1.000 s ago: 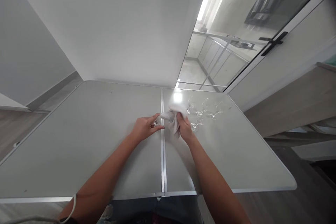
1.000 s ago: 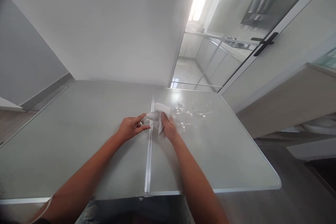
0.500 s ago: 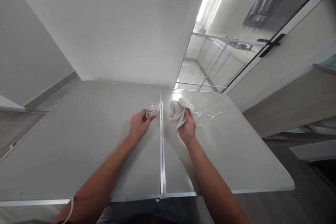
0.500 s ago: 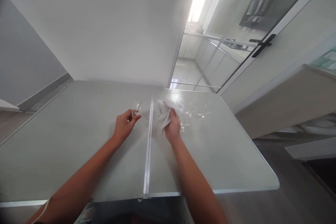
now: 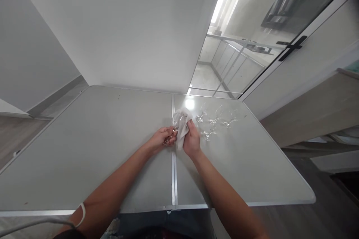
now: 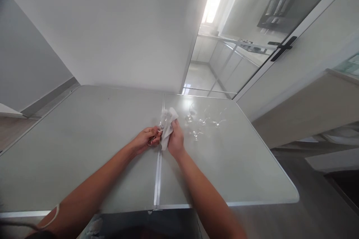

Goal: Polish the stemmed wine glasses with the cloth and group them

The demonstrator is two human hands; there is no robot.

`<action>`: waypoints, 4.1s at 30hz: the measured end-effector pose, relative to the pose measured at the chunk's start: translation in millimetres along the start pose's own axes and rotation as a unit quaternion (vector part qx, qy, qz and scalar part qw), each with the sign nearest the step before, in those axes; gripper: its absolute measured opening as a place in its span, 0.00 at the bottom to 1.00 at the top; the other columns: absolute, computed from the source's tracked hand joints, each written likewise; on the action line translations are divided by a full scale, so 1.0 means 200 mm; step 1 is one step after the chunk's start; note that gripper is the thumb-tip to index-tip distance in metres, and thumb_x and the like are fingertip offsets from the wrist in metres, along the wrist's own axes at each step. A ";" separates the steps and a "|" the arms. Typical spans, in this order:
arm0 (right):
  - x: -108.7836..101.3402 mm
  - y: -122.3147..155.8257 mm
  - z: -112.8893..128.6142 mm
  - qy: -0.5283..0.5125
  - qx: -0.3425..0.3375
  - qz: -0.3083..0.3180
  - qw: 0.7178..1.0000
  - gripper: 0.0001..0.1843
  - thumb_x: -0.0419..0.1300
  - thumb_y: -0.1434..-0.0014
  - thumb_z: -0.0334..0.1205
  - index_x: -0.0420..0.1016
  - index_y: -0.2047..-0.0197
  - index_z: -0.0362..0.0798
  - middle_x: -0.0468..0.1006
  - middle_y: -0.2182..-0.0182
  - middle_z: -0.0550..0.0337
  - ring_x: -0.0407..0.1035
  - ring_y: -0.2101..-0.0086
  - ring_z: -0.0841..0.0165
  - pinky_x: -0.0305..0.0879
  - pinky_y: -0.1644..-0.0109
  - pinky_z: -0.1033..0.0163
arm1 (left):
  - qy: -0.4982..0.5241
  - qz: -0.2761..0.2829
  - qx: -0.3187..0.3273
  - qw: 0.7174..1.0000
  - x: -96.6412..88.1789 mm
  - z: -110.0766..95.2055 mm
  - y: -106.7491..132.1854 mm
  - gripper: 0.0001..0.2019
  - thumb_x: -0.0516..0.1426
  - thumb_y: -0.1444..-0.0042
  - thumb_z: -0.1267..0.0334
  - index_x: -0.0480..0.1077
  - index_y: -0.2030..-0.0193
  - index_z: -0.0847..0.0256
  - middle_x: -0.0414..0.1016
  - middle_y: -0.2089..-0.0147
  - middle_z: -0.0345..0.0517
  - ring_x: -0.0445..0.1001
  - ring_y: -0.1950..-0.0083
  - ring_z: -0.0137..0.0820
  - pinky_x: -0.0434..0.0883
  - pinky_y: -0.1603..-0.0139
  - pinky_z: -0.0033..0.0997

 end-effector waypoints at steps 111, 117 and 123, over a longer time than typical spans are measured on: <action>0.03 0.03 -0.09 -0.091 0.092 -0.034 0.991 0.25 0.53 0.37 0.63 0.75 0.61 0.49 0.77 0.76 0.58 0.74 0.71 0.61 0.72 0.69 0.59 | -0.267 -0.045 0.090 0.958 -0.02 -0.11 0.03 0.26 0.49 0.35 0.39 0.66 0.71 0.62 0.71 0.69 0.43 0.73 0.68 0.31 0.71 0.64 0.31; -0.10 0.00 -0.04 -0.098 0.102 -0.058 0.988 0.20 0.59 0.42 0.56 0.78 0.67 0.47 0.80 0.75 0.55 0.76 0.68 0.57 0.73 0.66 0.55 | -0.124 0.108 -0.055 0.985 0.11 -0.01 0.09 0.25 0.53 0.37 0.40 0.60 0.72 0.61 0.60 0.76 0.36 0.76 0.72 0.33 0.70 0.67 0.30; -0.17 -0.01 0.18 -0.055 -0.059 -0.057 0.995 0.12 0.58 0.45 0.49 0.77 0.67 0.51 0.77 0.71 0.59 0.72 0.67 0.61 0.69 0.60 0.57 | -0.179 0.097 -0.020 0.979 0.10 -0.06 0.08 0.26 0.52 0.35 0.42 0.57 0.75 0.61 0.56 0.78 0.34 0.72 0.76 0.27 0.60 0.71 0.26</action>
Point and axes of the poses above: each hand's wrist, its own y-axis away from the middle knuckle, its own x-axis out of the palm, z = x × y, the point moved 10 cm from there along -y, towards the middle knuckle
